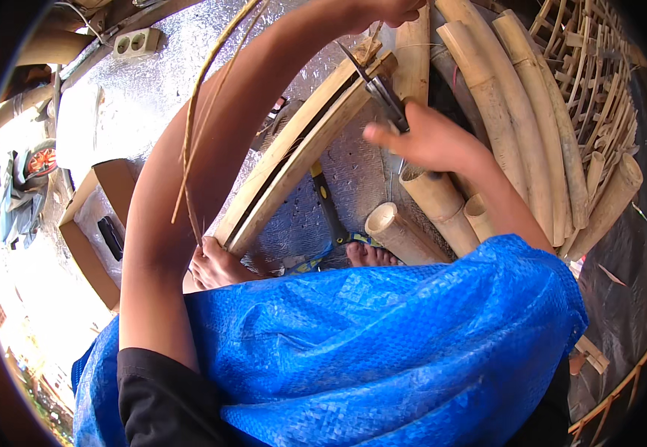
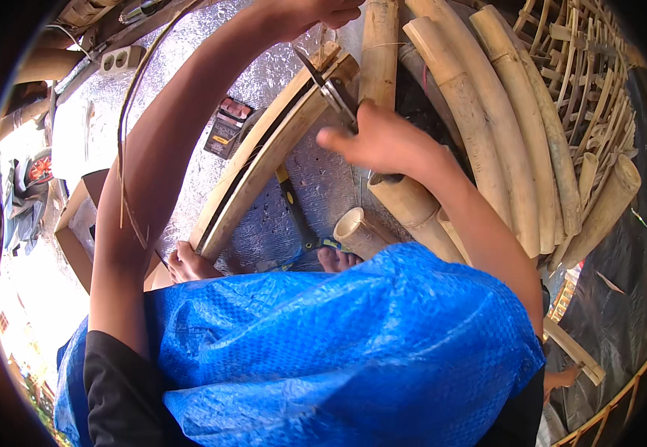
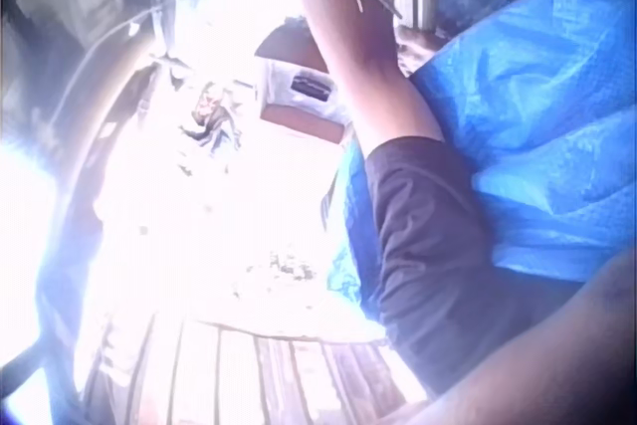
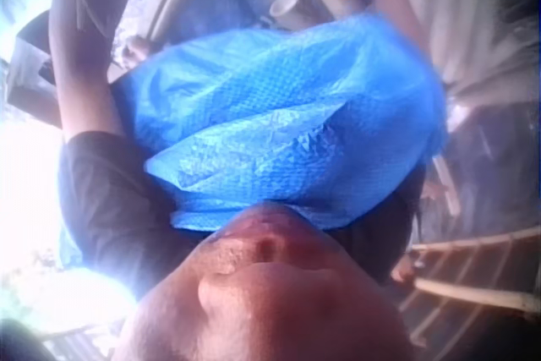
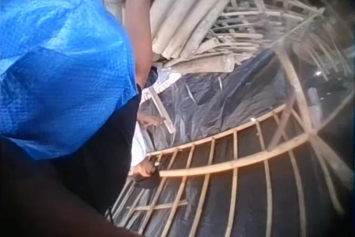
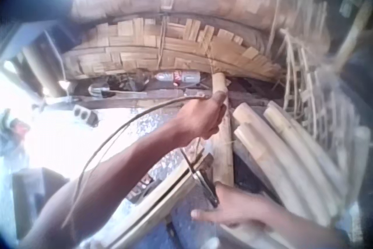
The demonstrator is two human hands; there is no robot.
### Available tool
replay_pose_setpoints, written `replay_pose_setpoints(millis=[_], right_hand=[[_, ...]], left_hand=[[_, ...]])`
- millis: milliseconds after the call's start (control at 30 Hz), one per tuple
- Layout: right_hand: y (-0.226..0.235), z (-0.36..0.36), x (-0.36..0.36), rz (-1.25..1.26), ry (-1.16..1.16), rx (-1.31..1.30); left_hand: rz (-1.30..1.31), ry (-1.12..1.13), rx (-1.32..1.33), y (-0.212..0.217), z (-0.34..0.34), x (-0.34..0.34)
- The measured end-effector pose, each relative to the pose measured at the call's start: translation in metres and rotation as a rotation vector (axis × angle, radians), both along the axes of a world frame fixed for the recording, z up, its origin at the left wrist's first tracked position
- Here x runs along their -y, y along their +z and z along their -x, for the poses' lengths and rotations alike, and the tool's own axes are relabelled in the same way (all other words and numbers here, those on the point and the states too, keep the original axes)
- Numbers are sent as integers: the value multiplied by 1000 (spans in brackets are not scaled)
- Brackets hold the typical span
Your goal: The person splits a bamboo stalk into thinner strips using a knife, then uses a hammer to drive the knife through the bamboo to further refine and strip the pieces.
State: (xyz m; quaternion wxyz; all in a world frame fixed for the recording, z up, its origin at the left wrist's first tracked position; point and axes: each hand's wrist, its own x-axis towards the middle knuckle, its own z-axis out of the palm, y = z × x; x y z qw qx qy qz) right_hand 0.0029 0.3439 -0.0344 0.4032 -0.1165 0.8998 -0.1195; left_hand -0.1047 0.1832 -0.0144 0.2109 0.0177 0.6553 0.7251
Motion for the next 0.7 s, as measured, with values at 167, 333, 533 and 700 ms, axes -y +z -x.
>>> replay_pose_setpoints(millis=[167,333,533,700], right_hand=[[3,-14,-31,629,-125,385],[1,-51,-44,722,-15,-29],[-13,-63,-45,295,605,-512],[-24,-32,-58,128,515,-659]], left_hand=[[-15,12,24,-2,2,2],[-41,-28,-1,-5,7,1],[87,-10,1,8,-3,-10],[14,-41,17,5,-2,-8]])
